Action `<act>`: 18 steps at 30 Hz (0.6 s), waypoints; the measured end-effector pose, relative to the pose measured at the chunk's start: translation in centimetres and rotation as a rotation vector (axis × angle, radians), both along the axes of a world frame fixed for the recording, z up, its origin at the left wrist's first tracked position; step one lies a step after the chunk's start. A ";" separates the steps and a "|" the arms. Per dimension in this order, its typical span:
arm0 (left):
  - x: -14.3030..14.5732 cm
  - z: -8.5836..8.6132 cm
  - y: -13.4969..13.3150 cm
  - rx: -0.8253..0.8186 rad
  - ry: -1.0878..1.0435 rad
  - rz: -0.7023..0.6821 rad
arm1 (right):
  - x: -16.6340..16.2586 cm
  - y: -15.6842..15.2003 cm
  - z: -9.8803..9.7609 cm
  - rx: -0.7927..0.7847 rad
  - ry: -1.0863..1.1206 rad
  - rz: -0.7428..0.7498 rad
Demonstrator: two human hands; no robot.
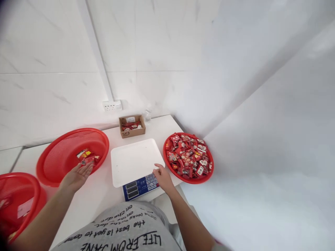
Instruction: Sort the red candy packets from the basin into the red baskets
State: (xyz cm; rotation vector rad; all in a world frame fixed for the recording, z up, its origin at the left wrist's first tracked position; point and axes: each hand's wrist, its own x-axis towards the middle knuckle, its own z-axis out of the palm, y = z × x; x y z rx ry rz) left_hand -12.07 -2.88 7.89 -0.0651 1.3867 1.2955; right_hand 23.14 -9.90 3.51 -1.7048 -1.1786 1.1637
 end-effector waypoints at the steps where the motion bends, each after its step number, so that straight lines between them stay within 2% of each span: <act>1: 0.4 0.0 0.0 0.005 0.000 -0.039 | 1.0 0.2 0.2 0.050 -0.081 -0.029; 5: 2.6 -0.2 -0.3 0.001 -0.009 -0.257 | 5.6 0.8 0.9 0.146 -0.496 -0.136; 9: 5.4 -1.0 -1.5 -0.019 -0.020 -0.459 | 9.5 1.2 0.6 0.121 -0.851 -0.238; 14: 7.2 -1.7 -2.7 -0.027 -0.012 -0.617 | 12.0 1.9 -1.0 -0.034 -0.928 -0.302; 18: 7.3 -1.6 -3.1 -0.018 -0.011 -0.635 | 12.8 2.4 -1.5 -0.042 -0.923 -0.269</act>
